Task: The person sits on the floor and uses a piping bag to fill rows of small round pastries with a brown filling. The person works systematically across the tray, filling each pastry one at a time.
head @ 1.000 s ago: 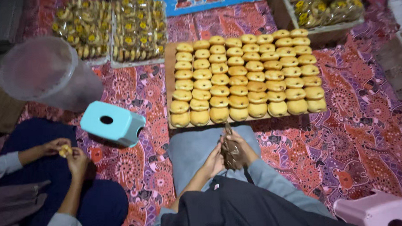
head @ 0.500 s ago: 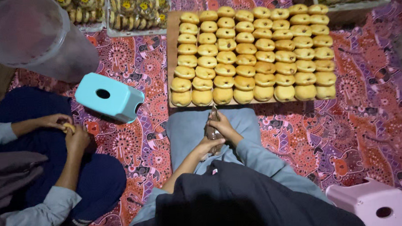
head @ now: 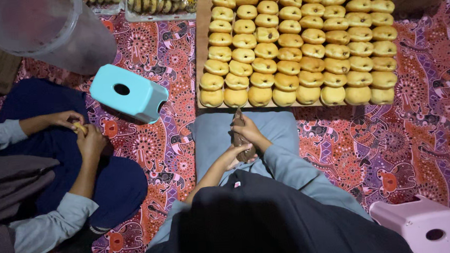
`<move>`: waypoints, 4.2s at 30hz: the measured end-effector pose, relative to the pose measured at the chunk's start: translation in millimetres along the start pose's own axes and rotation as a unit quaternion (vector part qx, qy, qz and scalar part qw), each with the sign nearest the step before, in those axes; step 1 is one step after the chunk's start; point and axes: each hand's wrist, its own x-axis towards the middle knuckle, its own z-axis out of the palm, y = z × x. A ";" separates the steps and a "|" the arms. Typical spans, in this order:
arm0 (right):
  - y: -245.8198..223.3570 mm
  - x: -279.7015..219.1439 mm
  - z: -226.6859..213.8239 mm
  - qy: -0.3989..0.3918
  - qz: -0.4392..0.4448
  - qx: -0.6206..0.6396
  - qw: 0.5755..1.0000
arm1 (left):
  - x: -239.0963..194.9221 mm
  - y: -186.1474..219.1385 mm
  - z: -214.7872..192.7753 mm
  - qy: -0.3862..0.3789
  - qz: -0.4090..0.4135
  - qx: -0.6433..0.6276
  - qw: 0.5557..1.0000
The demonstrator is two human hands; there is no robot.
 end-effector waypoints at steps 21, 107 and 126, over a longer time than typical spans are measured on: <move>15.5 44.7 -4.2 0.005 -0.009 -0.082 0.997 | 26.2 -0.8 -31.6 0.043 -0.065 -0.057 0.995; -19.8 121.6 -26.7 0.178 -0.071 -0.375 0.907 | 73.1 47.6 -26.9 0.062 0.011 -0.155 0.986; -104.7 56.2 -32.2 0.054 -0.042 -0.150 0.986 | 82.5 32.5 10.5 0.114 0.125 -0.072 0.983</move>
